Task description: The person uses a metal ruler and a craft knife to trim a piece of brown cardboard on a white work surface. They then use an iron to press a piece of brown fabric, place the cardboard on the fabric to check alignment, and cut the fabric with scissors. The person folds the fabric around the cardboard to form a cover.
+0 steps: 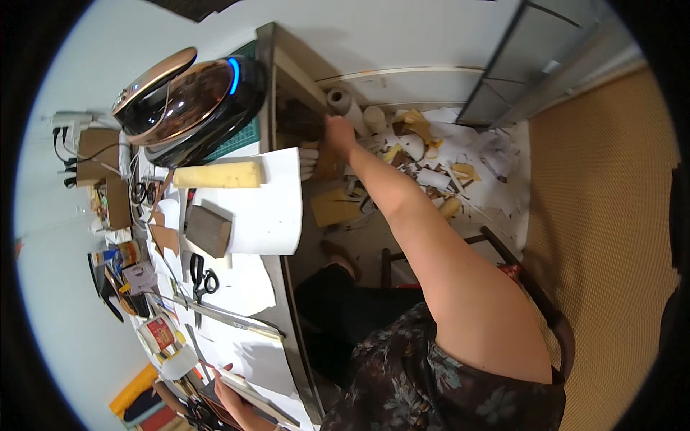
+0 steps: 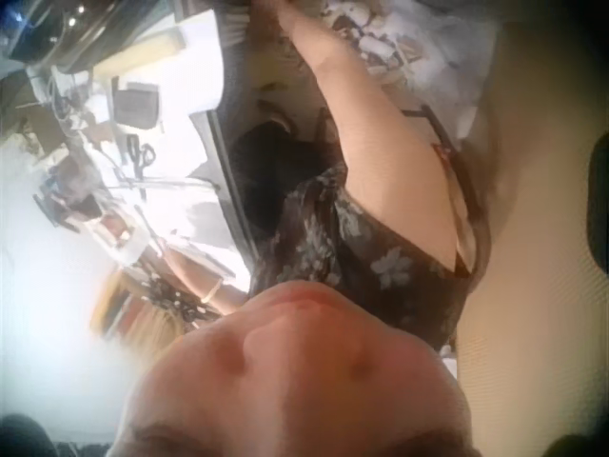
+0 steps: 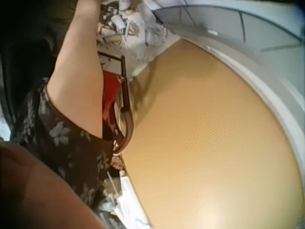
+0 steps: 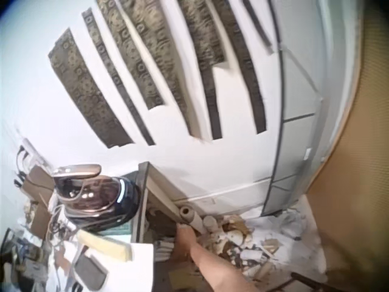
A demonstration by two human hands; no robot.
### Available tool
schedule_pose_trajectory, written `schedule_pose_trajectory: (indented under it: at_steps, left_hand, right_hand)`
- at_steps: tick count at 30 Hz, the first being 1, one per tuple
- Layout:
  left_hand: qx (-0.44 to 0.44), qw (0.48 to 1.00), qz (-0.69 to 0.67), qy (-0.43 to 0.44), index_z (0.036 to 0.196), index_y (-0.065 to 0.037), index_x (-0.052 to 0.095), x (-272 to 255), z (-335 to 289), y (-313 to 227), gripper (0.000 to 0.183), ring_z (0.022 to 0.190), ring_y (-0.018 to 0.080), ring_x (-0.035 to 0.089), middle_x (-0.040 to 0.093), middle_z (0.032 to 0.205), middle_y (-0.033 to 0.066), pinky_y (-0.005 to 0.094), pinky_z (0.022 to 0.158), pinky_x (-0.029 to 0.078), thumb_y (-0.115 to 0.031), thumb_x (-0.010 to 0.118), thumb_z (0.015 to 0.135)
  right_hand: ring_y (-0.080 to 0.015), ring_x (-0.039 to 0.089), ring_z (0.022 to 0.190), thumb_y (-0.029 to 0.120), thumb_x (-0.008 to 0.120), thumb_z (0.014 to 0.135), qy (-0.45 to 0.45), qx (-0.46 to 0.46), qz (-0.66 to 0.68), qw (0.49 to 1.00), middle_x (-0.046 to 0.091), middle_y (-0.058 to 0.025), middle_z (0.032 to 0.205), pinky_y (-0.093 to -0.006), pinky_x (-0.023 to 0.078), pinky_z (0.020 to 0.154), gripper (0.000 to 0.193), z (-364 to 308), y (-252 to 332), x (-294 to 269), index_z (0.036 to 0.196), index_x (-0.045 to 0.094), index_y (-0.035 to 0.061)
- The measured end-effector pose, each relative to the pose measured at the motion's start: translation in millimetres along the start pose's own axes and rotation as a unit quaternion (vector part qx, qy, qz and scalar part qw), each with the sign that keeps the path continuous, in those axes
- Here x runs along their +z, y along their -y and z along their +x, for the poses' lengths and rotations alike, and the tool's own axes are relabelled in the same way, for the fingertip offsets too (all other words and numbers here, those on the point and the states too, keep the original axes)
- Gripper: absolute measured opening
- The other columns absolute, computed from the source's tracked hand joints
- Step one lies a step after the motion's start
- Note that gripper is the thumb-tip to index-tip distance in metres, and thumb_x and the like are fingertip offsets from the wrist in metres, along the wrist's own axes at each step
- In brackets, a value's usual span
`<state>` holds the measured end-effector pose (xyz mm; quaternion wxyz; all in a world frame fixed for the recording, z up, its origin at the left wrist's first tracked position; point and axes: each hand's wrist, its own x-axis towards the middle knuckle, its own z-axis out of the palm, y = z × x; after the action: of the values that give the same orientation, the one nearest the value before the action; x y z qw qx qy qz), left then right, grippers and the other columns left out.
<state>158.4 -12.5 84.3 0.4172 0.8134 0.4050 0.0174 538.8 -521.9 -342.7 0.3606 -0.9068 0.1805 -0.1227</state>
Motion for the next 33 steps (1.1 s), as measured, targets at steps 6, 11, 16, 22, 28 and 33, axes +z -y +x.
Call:
schedule_pose_trajectory:
  at_steps: [6,11,16,22,28,33]
  left_hand:
    - [-0.078,0.996,-0.04,-0.029,0.115,0.006,0.076,13.4,-36.8,19.9,0.049,0.084,0.0188,0.069,0.077,0.098,0.0125,0.0343,0.078,0.055,-0.037,0.054,0.111]
    - [-0.061,0.996,-0.033,-0.059,0.114,0.007,0.074,22.3,-30.1,34.2,0.053,0.092,0.0111,0.063,0.074,0.098,0.0043,0.0283,0.086,0.05,-0.043,0.057,0.111]
    - [0.0,1.0,0.014,-0.026,0.11,0.003,0.074,21.8,-26.3,57.9,0.053,0.088,0.0154,0.064,0.074,0.09,0.0112,0.0336,0.083,0.052,-0.046,0.053,0.111]
    - [0.072,0.996,0.06,-0.004,0.111,-0.001,0.069,22.5,-7.6,56.6,0.046,0.084,0.0412,0.072,0.074,0.084,0.0232,0.0478,0.08,0.055,-0.044,0.05,0.111]
    - [0.15,0.987,0.049,-0.027,0.107,-0.003,0.061,26.4,-12.2,84.8,0.044,0.076,0.0491,0.068,0.071,0.078,0.0239,0.0578,0.072,0.053,-0.046,0.051,0.109]
    - [0.209,0.978,0.016,0.001,0.104,0.0,0.059,22.3,-18.2,88.1,0.052,0.074,0.0483,0.068,0.07,0.079,0.0252,0.058,0.068,0.054,-0.052,0.054,0.106]
  right_hand:
    - [-0.0305,0.074,0.096,0.015,0.059,0.105,0.055,-0.004,0.291,0.955,0.077,-0.0192,0.105,-0.0428,0.057,0.091,0.023,-85.9,37.2,-51.9,0.108,0.076,0.0]
    - [-0.0242,0.069,0.094,0.01,0.062,0.104,-0.203,-0.017,0.258,0.944,0.074,-0.0135,0.104,-0.0393,0.057,0.088,0.016,-162.3,1.1,-185.0,0.11,0.069,-0.0032]
    - [-0.0233,0.07,0.092,0.03,0.052,0.113,-0.201,-0.156,0.142,0.957,0.073,-0.0152,0.103,-0.0362,0.057,0.084,0.038,-153.5,195.9,-309.4,0.106,0.069,-0.003]
    - [-0.017,0.074,0.092,-0.007,0.073,0.097,0.224,-0.438,0.481,0.726,0.076,-0.0131,0.104,-0.0286,0.063,0.081,0.017,-231.6,484.6,-249.8,0.114,0.074,-0.0072]
    - [-0.0181,0.078,0.084,0.004,0.072,0.099,0.4,-0.458,0.38,0.697,0.078,-0.0136,0.096,-0.027,0.064,0.078,0.02,-360.4,767.8,-67.4,0.112,0.073,-0.0102]
    - [-0.029,0.078,0.076,-0.017,0.067,0.087,0.517,-0.2,0.321,0.768,0.074,-0.0242,0.098,-0.0315,0.066,0.056,0.02,-402.5,891.6,102.6,0.107,0.069,-0.0169]
